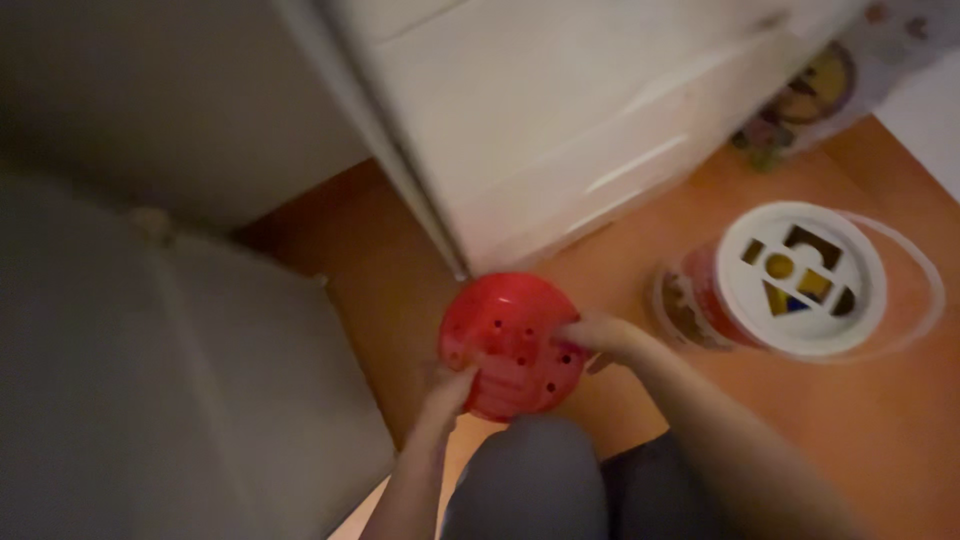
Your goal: The person hangs a garment on a drying rack, then retrieves a bucket and a red lid. They open a plastic container to place items into the bucket before sitting down to assemble a colorful toy structure using interlocking plastic parts.
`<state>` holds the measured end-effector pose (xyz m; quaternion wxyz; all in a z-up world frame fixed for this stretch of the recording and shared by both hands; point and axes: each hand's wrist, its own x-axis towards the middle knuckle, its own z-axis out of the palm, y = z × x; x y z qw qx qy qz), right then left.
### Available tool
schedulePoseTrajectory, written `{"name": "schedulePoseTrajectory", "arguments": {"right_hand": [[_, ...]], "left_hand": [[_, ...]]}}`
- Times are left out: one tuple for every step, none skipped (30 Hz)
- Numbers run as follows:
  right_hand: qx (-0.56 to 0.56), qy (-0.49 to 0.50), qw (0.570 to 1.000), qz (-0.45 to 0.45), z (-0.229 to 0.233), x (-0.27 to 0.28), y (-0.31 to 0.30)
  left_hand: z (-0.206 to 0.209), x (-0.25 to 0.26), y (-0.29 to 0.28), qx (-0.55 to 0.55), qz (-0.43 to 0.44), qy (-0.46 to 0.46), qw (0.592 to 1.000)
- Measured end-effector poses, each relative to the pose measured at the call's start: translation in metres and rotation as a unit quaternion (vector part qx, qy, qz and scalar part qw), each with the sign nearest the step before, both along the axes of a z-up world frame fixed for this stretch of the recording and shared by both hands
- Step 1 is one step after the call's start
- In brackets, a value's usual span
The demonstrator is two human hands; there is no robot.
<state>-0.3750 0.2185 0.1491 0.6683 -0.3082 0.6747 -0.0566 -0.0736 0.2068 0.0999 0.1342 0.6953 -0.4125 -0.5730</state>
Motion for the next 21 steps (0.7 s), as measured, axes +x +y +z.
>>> {"name": "schedulePoseTrajectory", "arguments": {"right_hand": [[0.001,-0.002,1.0,-0.014,0.008,-0.009,0.003],[-0.001,0.03,0.999,-0.022,0.015,-0.02,0.007],[-0.002,0.063,0.998,-0.03,0.021,-0.032,0.012],[0.005,0.057,0.997,-0.042,0.028,-0.044,0.02],[-0.022,0.065,0.996,-0.059,0.037,-0.056,0.029],[-0.05,0.077,0.993,-0.075,0.05,-0.068,0.037],[-0.044,0.075,0.993,-0.085,0.066,-0.074,0.048],[-0.041,0.083,0.987,-0.135,0.084,-0.08,0.057],[-0.038,0.091,0.978,-0.184,0.106,-0.085,0.065],[-0.033,0.09,0.976,-0.197,0.127,-0.089,0.075],[-0.027,0.088,0.971,-0.219,0.15,-0.093,0.084],[-0.022,0.085,0.967,-0.239,0.174,-0.094,0.091],[-0.019,0.08,0.964,-0.252,0.197,-0.095,0.099],[-0.062,0.06,0.959,-0.27,0.221,-0.097,0.109],[-0.104,0.04,0.951,-0.288,0.244,-0.099,0.12],[-0.105,0.038,0.947,-0.301,0.265,-0.101,0.131],[-0.137,0.053,0.942,-0.302,0.285,-0.101,0.144],[-0.166,0.07,0.935,-0.305,0.302,-0.101,0.159],[-0.165,0.07,0.93,-0.32,0.318,-0.103,0.173],[-0.142,0.084,0.93,-0.328,0.331,-0.107,0.189],[-0.118,0.097,0.93,-0.335,0.345,-0.108,0.207]], "left_hand": [[0.003,-0.01,0.001,-0.036,-0.034,-0.025,0.998],[0.009,-0.024,0.001,-0.034,-0.048,-0.027,0.998],[0.017,-0.04,-0.002,-0.042,-0.056,-0.063,0.996],[0.03,-0.053,0.001,-0.047,-0.063,-0.102,0.992],[0.046,-0.065,0.004,-0.042,-0.076,-0.106,0.991],[0.065,-0.081,0.005,-0.085,-0.091,-0.098,0.987],[0.086,-0.094,0.008,-0.127,-0.106,-0.088,0.982],[0.11,-0.107,0.01,-0.127,-0.116,-0.086,0.981],[0.135,-0.116,0.011,-0.138,-0.126,-0.097,0.978],[0.159,-0.123,0.012,-0.148,-0.14,-0.11,0.973],[0.182,-0.133,0.014,-0.146,-0.154,-0.111,0.971],[0.205,-0.139,0.015,-0.16,-0.137,-0.111,0.971],[0.229,-0.144,0.017,-0.174,-0.121,-0.112,0.971],[0.253,-0.149,0.02,-0.175,-0.132,-0.114,0.969],[0.278,-0.153,0.025,-0.139,-0.132,-0.12,0.974],[0.304,-0.16,0.028,-0.105,-0.133,-0.125,0.978],[0.331,-0.166,0.034,-0.109,-0.146,-0.126,0.975],[0.359,-0.172,0.041,-0.123,-0.17,-0.142,0.967],[0.389,-0.177,0.049,-0.137,-0.195,-0.157,0.958],[0.418,-0.184,0.06,-0.14,-0.209,-0.156,0.955],[0.446,-0.189,0.073,-0.141,-0.22,-0.149,0.954]]}}
